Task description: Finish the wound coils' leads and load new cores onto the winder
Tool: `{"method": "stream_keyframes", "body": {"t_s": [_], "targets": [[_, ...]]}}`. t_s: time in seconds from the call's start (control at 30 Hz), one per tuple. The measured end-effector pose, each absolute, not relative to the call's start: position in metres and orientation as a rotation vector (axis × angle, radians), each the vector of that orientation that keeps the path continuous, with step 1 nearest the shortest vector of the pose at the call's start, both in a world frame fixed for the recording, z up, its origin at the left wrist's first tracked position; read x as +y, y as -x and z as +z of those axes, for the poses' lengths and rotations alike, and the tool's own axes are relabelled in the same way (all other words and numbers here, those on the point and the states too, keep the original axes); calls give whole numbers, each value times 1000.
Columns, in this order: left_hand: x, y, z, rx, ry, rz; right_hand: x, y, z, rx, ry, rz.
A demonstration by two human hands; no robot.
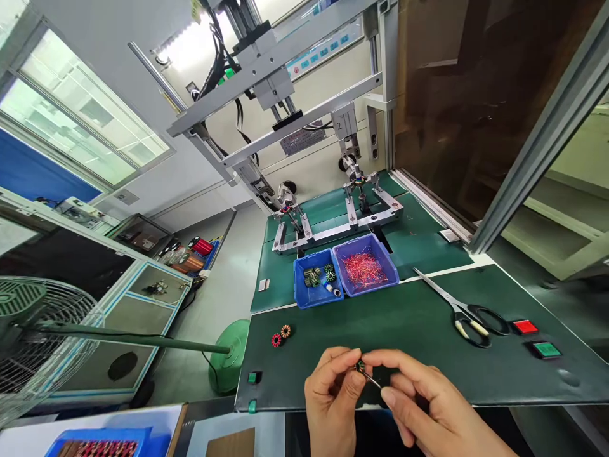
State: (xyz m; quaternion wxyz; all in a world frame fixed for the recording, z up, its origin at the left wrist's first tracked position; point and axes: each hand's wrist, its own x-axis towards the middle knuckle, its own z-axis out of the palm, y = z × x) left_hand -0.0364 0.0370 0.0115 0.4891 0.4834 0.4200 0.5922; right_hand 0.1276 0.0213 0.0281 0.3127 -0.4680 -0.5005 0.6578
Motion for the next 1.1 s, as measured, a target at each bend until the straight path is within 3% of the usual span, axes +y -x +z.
{"method": "stream_keyframes", "body": {"t_s": [0.63, 1.1], "targets": [[36, 40, 29, 1225, -1652, 1430, 29, -130, 40, -1290, 1197, 1890], [40, 40, 21, 1222, -1775, 1637, 30, -119, 21, -1140, 946, 1988]]}}
